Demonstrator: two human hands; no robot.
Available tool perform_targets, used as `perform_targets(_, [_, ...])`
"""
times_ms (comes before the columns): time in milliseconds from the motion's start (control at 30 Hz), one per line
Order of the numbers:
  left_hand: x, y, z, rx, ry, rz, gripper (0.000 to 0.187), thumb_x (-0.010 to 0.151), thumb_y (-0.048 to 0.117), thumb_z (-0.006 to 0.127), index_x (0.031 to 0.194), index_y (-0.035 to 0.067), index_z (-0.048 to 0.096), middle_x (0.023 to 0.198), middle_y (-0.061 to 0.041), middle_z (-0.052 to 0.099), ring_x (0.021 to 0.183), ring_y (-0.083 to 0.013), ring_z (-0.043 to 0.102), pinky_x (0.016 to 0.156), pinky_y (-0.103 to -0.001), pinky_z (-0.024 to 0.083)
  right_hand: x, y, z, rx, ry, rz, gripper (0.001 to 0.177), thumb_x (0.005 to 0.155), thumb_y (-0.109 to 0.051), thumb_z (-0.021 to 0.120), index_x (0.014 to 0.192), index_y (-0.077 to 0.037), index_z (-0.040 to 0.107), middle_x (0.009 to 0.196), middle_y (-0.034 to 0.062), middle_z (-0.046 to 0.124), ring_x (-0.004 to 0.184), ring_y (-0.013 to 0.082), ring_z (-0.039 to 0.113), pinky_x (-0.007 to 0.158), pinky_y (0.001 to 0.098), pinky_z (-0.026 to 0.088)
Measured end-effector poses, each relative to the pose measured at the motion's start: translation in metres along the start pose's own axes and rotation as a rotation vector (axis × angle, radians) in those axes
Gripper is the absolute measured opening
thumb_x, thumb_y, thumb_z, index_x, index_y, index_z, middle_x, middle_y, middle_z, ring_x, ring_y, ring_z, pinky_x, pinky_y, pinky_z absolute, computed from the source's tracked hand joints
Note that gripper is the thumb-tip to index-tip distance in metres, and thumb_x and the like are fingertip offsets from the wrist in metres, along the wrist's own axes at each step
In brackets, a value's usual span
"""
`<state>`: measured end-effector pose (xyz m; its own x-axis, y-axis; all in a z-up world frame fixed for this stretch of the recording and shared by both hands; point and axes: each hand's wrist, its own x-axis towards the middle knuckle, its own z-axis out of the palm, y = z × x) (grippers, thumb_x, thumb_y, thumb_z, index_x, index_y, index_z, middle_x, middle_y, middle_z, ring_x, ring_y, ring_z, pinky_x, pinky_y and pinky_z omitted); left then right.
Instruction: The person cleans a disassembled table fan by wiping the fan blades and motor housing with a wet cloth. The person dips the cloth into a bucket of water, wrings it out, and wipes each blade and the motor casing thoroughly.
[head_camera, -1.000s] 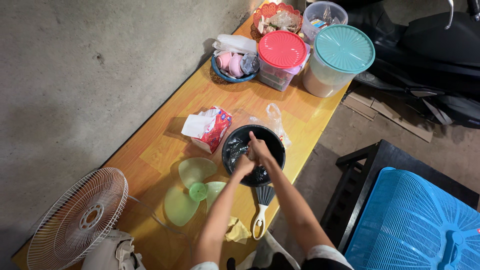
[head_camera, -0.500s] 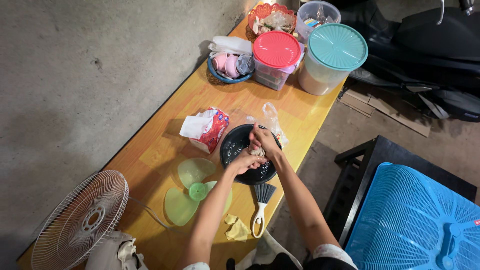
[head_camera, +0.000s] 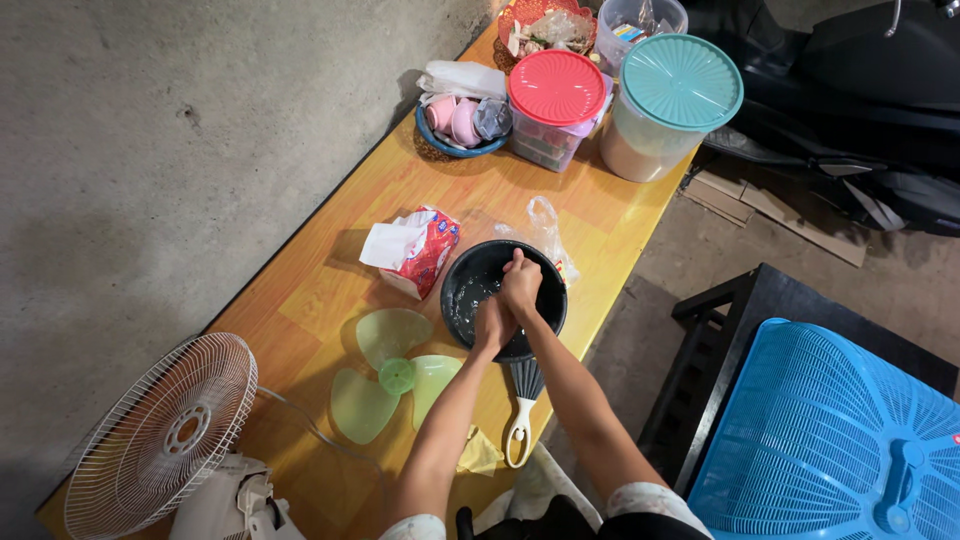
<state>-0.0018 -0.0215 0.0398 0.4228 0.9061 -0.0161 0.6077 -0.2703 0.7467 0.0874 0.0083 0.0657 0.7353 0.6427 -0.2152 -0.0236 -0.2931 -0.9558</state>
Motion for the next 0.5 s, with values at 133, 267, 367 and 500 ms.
perform_targets(133, [-0.006,-0.003,0.004,0.146,-0.085,-0.180,0.024,0.086,0.028,0.071,0.086,0.004,0.074,0.089,-0.026,0.072,0.088,-0.0418,0.074,0.075,-0.049,0.060,0.003,0.027,0.005,-0.038,0.079,-0.016,0.054,0.106,-0.037,0.052,0.068,0.000,0.063,0.053,0.0079,0.060,0.044,0.0176,0.058,0.046,0.0345,0.046])
perform_targets(267, [-0.004,-0.009,0.004,0.060,-0.150,-0.252,0.026,0.082,0.026,0.078,0.090,0.002,0.075,0.093,-0.027,0.073,0.090,-0.0419,0.073,0.079,-0.050,0.059,0.010,0.033,0.000,0.319,-0.099,0.212,0.049,0.107,-0.036,0.058,0.077,0.003,0.060,0.058,0.0097,0.053,0.046,0.0224,0.050,0.045,0.0393,0.041])
perform_targets(367, [-0.004,-0.019,-0.005,-0.066,-0.130,-0.175,0.056,0.065,0.029,0.094,0.101,-0.006,0.069,0.094,-0.029,0.072,0.091,-0.0414,0.072,0.080,-0.048,0.059,0.004,0.032,-0.020,0.276,-0.265,0.106,0.043,0.103,-0.038,0.066,0.090,0.002,0.066,0.072,0.0085,0.063,0.061,0.0191,0.059,0.056,0.0330,0.050])
perform_targets(500, [0.001,-0.020,-0.034,-0.333,-0.103,-0.200,0.087,0.061,0.029,0.088,0.132,0.000,0.047,0.091,-0.021,0.073,0.081,-0.0416,0.074,0.073,-0.054,0.060,-0.009,0.026,-0.047,-0.315,-0.138,-0.515,0.039,0.099,-0.041,0.070,0.100,-0.003,0.081,0.091,0.0092,0.074,0.081,0.0196,0.066,0.072,0.0310,0.045])
